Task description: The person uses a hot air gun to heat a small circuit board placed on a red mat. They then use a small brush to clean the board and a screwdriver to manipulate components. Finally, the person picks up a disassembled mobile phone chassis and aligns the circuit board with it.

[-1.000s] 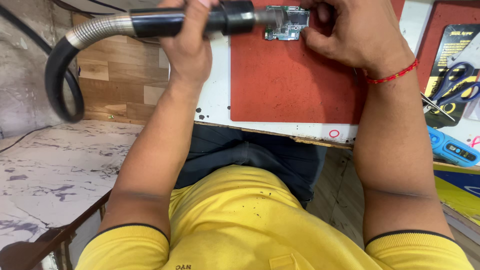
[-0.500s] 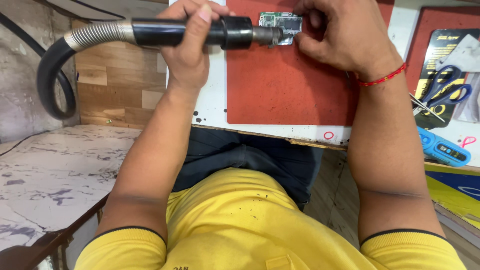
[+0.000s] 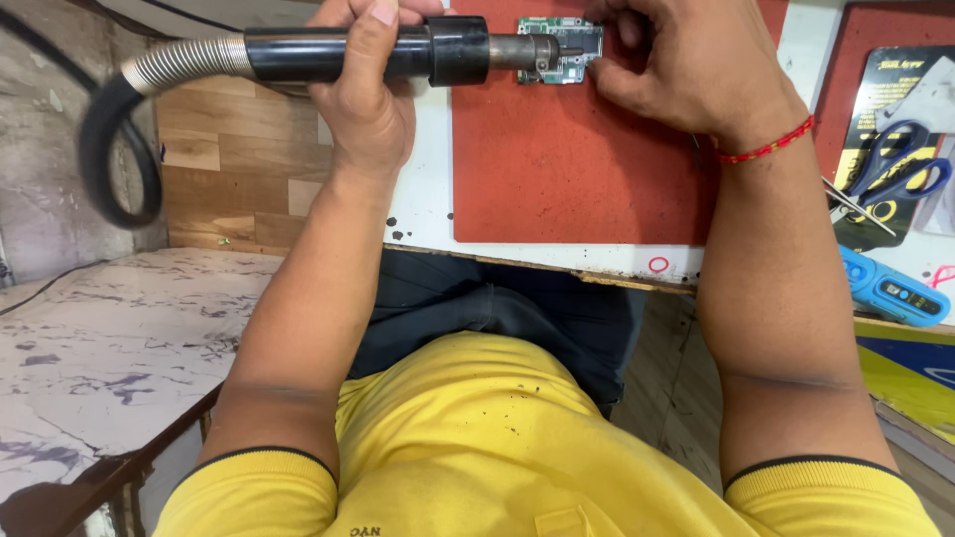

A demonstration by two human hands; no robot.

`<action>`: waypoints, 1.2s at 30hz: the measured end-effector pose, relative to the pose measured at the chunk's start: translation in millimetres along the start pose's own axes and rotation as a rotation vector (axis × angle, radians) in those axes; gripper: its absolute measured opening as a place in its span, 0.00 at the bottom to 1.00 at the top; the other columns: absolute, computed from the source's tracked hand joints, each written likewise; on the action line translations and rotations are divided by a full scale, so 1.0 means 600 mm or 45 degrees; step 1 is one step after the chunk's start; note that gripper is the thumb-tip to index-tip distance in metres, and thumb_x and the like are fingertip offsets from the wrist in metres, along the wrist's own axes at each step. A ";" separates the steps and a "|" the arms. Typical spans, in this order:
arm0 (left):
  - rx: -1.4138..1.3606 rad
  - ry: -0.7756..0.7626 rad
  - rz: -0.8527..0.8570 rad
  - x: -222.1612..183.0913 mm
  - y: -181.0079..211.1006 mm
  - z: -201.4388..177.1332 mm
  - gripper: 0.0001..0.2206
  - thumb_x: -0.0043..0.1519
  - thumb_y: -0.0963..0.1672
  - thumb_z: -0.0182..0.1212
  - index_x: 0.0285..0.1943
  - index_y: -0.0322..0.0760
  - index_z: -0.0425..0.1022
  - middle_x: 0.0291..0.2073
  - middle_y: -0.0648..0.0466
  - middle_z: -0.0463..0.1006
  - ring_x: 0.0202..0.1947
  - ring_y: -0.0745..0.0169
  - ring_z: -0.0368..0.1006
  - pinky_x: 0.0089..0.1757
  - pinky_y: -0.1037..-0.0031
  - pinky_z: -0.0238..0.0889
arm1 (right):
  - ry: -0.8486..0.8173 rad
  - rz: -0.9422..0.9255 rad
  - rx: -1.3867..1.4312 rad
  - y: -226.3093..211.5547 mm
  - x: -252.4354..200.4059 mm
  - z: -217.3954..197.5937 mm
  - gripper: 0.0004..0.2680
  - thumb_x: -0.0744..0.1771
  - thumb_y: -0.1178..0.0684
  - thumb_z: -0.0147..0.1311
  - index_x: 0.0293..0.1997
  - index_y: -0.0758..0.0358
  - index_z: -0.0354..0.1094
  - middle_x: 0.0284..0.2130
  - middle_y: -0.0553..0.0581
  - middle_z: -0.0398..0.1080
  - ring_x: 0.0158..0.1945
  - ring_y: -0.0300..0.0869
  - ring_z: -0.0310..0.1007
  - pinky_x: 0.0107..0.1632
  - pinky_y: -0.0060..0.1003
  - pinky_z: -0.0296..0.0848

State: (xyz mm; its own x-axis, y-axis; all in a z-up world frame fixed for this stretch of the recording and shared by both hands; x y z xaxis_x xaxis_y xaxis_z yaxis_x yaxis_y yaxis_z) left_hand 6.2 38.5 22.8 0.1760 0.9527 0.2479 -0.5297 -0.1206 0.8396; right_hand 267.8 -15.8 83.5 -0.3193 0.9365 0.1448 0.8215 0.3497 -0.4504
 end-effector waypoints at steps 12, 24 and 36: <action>-0.024 0.063 -0.042 0.002 -0.014 -0.011 0.09 0.70 0.44 0.61 0.43 0.30 0.72 0.40 0.42 0.81 0.40 0.55 0.80 0.48 0.65 0.75 | -0.019 0.023 0.009 0.007 0.000 0.004 0.10 0.63 0.57 0.67 0.46 0.66 0.75 0.28 0.54 0.67 0.29 0.44 0.69 0.33 0.39 0.68; -0.152 0.188 -0.052 0.002 -0.015 -0.013 0.08 0.72 0.41 0.58 0.43 0.27 0.72 0.41 0.41 0.81 0.40 0.57 0.77 0.48 0.67 0.73 | -0.015 0.009 -0.008 0.005 0.002 0.004 0.11 0.64 0.57 0.67 0.49 0.64 0.75 0.28 0.54 0.68 0.29 0.44 0.69 0.33 0.39 0.68; 0.108 -0.034 0.001 -0.001 -0.003 -0.005 0.10 0.72 0.42 0.58 0.41 0.27 0.72 0.40 0.42 0.82 0.41 0.59 0.77 0.50 0.70 0.72 | -0.040 0.093 -0.024 0.009 -0.004 0.009 0.12 0.64 0.55 0.68 0.50 0.64 0.75 0.29 0.54 0.68 0.29 0.44 0.69 0.31 0.39 0.68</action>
State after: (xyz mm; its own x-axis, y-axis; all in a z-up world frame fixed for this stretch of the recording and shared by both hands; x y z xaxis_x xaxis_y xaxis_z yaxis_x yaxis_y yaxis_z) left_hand 4.3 39.0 19.9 0.1982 0.9448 0.2608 -0.4576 -0.1461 0.8771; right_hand 270.4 -16.2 76.2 -0.2724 0.9585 0.0843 0.8517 0.2810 -0.4424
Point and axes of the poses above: each hand's wrist, its own x-axis towards the middle knuckle, its own z-axis out of the palm, y = z × x, the point moved 4 cm from there along x, towards the middle knuckle
